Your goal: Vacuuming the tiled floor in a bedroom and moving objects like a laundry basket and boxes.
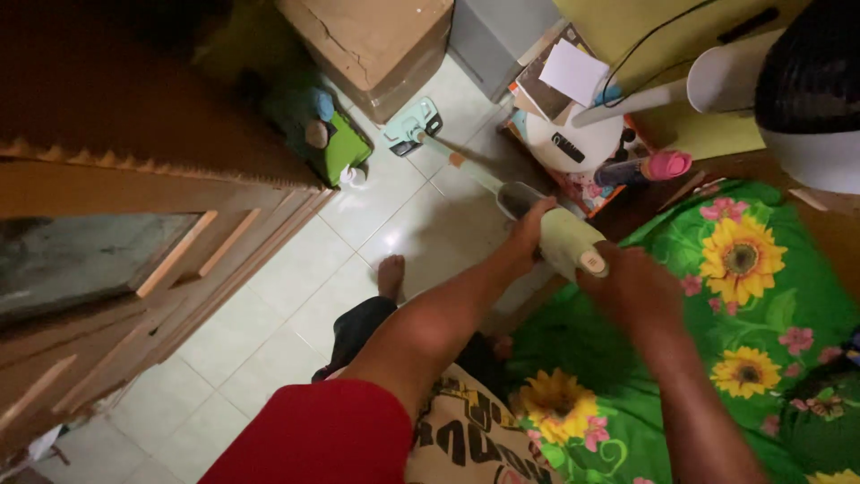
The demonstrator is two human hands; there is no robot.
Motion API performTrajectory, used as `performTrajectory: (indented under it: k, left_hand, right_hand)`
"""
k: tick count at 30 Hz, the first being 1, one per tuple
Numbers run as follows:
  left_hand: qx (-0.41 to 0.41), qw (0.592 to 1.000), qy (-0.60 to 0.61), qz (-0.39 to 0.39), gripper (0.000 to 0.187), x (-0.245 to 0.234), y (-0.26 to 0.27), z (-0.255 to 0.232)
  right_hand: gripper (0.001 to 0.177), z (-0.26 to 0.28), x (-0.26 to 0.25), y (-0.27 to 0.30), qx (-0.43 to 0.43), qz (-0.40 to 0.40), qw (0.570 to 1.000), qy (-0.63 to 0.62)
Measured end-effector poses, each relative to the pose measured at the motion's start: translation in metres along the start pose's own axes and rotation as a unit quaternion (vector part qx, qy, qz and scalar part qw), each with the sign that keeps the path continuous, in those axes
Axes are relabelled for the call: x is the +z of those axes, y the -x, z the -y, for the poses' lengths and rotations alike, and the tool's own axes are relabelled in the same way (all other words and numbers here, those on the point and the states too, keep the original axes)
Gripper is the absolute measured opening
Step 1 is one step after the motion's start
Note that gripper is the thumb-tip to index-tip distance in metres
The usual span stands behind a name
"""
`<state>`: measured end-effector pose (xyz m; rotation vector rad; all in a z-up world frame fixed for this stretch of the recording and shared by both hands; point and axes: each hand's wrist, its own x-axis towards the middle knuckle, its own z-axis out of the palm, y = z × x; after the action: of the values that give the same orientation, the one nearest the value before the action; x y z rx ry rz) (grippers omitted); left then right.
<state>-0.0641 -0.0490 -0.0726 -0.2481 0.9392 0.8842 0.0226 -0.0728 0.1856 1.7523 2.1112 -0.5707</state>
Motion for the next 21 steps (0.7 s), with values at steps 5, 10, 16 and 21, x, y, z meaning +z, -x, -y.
performTrajectory:
  k: [5,10,16,21]
  left_hand:
    - [0.017,0.999,-0.034,-0.027,0.081,-0.003,-0.006,-0.006]
    - [0.016,0.995,-0.074,-0.057,0.103,-0.010,-0.010,-0.005]
    - [-0.002,0.988,-0.130,-0.090,0.130,-0.031,0.006,0.006]
    - [-0.011,0.980,-0.169,-0.103,0.123,-0.096,0.038,0.033]
  right_hand:
    - [0.042,0.002,0.025,-0.012,0.019,-0.039,0.999,0.020]
    - [0.038,0.004,0.031,-0.002,0.076,-0.089,0.991,0.065]
    - [0.049,0.008,0.082,0.025,0.116,-0.071,0.990,0.033]
    - [0.055,0.041,0.155,0.076,0.147,-0.071,0.983,-0.086]
